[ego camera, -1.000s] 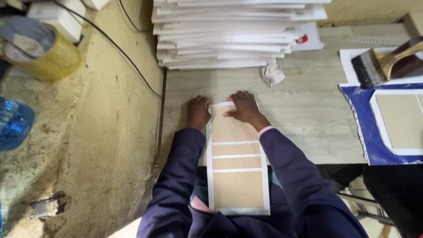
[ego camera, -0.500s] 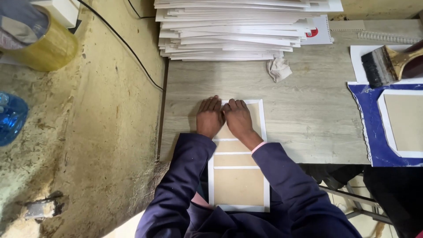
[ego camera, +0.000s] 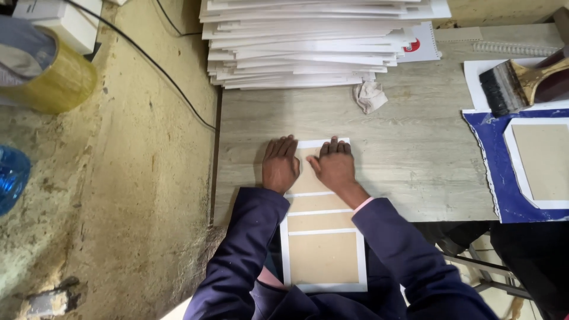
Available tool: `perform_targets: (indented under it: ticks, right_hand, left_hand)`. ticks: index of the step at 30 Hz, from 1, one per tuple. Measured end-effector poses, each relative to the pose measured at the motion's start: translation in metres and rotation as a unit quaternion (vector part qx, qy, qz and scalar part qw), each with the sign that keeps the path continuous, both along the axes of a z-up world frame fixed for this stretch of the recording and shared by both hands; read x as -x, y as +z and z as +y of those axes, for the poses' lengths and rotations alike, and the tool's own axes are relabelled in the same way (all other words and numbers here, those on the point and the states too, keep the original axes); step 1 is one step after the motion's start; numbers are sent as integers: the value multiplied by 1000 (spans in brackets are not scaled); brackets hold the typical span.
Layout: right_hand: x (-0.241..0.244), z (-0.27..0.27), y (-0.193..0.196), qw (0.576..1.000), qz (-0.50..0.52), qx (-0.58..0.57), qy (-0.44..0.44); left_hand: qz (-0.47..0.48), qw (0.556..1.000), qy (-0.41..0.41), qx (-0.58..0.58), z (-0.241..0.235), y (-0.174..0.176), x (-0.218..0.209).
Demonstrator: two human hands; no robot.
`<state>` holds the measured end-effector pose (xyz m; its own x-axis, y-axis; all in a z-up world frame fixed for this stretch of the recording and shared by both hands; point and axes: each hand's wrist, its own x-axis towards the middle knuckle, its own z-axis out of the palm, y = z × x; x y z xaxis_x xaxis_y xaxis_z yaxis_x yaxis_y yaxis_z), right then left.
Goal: Assembling paper folders by applying adhesive and pressing components together on a workbench.
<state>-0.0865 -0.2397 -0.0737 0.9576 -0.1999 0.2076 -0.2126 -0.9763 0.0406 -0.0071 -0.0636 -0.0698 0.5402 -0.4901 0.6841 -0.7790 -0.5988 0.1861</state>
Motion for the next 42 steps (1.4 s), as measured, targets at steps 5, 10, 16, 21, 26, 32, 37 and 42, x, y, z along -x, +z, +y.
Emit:
perform_targets:
  ticks: [5, 10, 16, 21, 26, 32, 37, 42]
  right_hand:
    - [-33, -122, 47, 962, -49, -256, 85]
    - [-87, -132, 36, 961, -10, -267, 65]
    - [-102, -21, 9, 879, -6, -364, 306]
    - [-50, -66, 37, 885, 38, -381, 265]
    - [4, -135, 11, 930, -7, -339, 138]
    - [68, -167, -30, 972, -64, -224, 17]
    - [88, -152, -26, 963, -101, -249, 27]
    - [84, -161, -53, 972, -135, -192, 28]
  left_hand:
    - [34, 999, -2, 21, -1, -6, -2]
    - [31, 999, 18, 29, -2, -12, -1]
    - [6, 998, 28, 53, -4, -26, -11]
    - [-11, 998, 28, 55, 3, -16, -8]
    - [-1, 998, -9, 64, 24, 17, 14]
    - [81, 988, 125, 48, 105, -7, 116]
    - [632, 751, 78, 178, 146, -14, 187]
    - [715, 574, -58, 396, 114, -17, 163]
